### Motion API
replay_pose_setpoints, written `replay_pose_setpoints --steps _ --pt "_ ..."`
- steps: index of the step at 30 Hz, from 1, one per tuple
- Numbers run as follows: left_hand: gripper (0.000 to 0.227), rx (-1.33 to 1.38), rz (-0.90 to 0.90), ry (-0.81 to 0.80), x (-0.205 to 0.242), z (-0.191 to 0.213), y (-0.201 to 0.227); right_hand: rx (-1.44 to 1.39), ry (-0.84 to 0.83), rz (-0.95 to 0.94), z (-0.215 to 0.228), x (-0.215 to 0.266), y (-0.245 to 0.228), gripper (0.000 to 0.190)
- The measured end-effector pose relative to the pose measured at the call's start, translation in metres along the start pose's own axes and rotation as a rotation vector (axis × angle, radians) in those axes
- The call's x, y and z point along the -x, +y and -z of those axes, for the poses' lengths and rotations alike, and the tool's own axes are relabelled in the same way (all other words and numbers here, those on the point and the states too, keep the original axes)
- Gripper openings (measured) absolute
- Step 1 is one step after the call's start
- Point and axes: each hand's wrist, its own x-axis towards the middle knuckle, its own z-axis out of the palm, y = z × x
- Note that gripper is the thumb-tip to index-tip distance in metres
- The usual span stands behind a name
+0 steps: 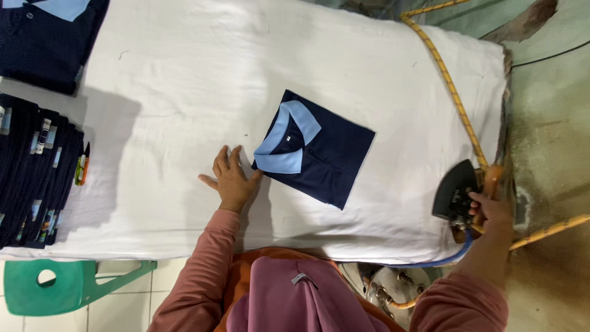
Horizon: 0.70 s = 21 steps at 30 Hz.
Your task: The person irons and folds a shirt on a table.
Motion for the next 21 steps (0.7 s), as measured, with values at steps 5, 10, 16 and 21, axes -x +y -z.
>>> replay_pose_setpoints --steps 5,10,16,21 --pt "0.085 -0.008 0.003 0.029 -0.003 -0.004 0.004 0.519 0.004 0.186 -0.049 0.096 -0.102 0.068" --pt "0.053 0.095 -0.008 0.093 -0.005 -0.024 -0.004 0.521 -0.311 0.690 -0.143 0.191 -0.190 0.087" --pt "0.035 0.006 -0.234 0.192 -0.003 -0.051 -0.023 0.762 -0.460 0.794 -0.279 0.229 -0.267 0.065" --pt "0.038 -0.031 -0.197 0.059 -0.013 -0.035 -0.018 0.829 -0.485 0.784 -0.352 0.212 -0.313 0.058"
